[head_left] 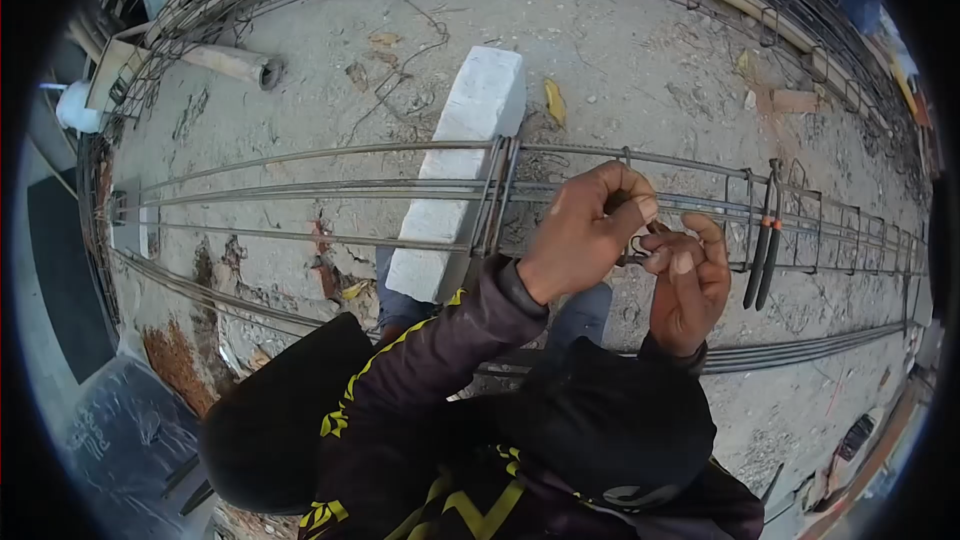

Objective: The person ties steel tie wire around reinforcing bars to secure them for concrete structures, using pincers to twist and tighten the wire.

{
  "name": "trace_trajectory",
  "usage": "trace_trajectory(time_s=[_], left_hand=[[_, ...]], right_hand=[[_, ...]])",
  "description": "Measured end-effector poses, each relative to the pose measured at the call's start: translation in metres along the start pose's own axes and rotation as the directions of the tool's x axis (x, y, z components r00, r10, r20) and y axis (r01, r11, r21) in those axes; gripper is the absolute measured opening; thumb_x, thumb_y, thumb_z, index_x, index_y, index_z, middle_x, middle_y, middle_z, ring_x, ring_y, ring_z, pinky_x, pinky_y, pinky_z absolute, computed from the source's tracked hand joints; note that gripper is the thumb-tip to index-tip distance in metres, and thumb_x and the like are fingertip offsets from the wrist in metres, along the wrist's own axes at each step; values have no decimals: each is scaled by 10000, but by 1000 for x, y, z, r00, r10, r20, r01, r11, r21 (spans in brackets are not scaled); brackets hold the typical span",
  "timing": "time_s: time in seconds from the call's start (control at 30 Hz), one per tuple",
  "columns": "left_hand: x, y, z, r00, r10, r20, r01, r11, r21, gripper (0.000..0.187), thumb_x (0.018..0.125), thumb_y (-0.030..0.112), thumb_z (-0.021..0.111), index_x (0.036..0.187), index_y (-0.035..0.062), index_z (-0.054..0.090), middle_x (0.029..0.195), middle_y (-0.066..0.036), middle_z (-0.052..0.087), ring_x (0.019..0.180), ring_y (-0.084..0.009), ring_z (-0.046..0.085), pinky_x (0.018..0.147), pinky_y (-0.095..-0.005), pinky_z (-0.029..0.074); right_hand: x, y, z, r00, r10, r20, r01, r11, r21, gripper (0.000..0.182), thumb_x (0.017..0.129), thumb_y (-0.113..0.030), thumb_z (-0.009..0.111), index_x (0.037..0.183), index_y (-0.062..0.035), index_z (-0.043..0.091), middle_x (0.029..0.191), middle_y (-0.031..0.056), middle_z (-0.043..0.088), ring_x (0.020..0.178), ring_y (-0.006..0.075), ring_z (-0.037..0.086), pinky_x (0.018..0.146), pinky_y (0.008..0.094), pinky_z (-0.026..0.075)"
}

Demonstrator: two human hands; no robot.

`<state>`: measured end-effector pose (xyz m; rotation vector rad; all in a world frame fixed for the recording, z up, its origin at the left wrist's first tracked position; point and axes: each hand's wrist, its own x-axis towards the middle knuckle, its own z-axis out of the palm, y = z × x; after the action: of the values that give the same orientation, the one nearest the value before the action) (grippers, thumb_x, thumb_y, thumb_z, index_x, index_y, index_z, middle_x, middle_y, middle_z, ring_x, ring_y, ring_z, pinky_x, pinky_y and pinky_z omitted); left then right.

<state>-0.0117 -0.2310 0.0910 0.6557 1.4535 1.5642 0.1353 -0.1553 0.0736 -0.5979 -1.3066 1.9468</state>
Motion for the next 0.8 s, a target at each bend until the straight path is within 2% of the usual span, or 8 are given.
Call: trace_trajectory(time_s=[0.07, 0.17, 0.27, 0.37, 0.5, 0.6, 0.67, 0.8], left_hand=[[-3, -6, 1, 999, 19, 46, -19, 1000, 12, 138, 960, 121, 629, 1008, -7, 604, 910, -34, 619, 860, -98, 565, 789, -272, 463], [-9, -13, 0, 982, 125, 144, -148, 976, 159, 128, 977, 131, 613, 997, 6, 589, 921, -36, 598, 873, -105, 551, 809, -274, 447], [-14, -26, -1, 950, 166, 266, -229, 947, 224, 137, 990, 153, 601, 971, 19, 588, 921, -51, 589, 861, -132, 553, 812, -289, 446], [-14, -37, 0, 933, 195, 302, -285, 913, 293, 136, 986, 156, 606, 971, 21, 590, 919, -54, 587, 858, -140, 556, 807, -293, 448], [-11, -41, 4, 902, 260, 345, -395, 821, 412, 121, 997, 142, 590, 984, 22, 579, 907, -51, 580, 844, -135, 559, 783, -280, 456], [-19, -52, 16, 981, 31, 193, -72, 975, 211, 132, 1011, 154, 577, 1002, 25, 552, 890, -35, 570, 805, -105, 553, 751, -255, 463], [-17, -50, 16, 984, -12, 178, -29, 973, 227, 145, 1016, 167, 574, 1006, 27, 536, 875, -24, 562, 780, -87, 546, 732, -245, 466], [-9, -48, 20, 985, 11, 174, -59, 961, 272, 157, 1020, 177, 569, 1001, 27, 525, 855, -14, 551, 742, -74, 533, 685, -242, 468]], right_hand=[[-10, -2, -2, 980, 179, 82, -189, 972, 137, 355, 967, -167, 589, 1237, 44, 499, 740, 89, 613, 824, 197, 627, 976, 429, 437], [-28, 12, -16, 902, 377, 209, -429, 834, 348, 217, 1001, -187, 568, 1094, 7, 595, 709, 51, 566, 713, 137, 581, 687, 305, 459], [-43, 19, -23, 847, 492, 201, -532, 787, 314, 219, 1008, -206, 569, 1009, 2, 638, 734, 49, 592, 674, 109, 576, 630, 268, 430], [-53, 20, -31, 836, 535, 124, -549, 809, 210, 245, 1002, -231, 593, 1007, 4, 659, 767, 51, 625, 661, 96, 579, 610, 254, 412], [-63, 31, -34, 839, 515, 176, -544, 781, 306, 282, 1011, -222, 578, 1108, 28, 665, 796, 55, 657, 721, 123, 614, 704, 278, 486], [-62, 32, -37, 850, 498, 170, -525, 825, 211, 346, 1021, -237, 559, 1181, 58, 646, 935, 107, 700, 849, 170, 666, 800, 309, 511], [-63, 33, -34, 865, 487, 123, -497, 793, 353, 395, 1033, -260, 536, 1223, 76, 622, 1076, 161, 698, 937, 221, 684, 846, 337, 508], [-56, 23, -40, 866, 472, 163, -488, 732, 475, 374, 1034, -256, 530, 1169, 75, 641, 1062, 156, 696, 936, 222, 671, 825, 344, 501]])
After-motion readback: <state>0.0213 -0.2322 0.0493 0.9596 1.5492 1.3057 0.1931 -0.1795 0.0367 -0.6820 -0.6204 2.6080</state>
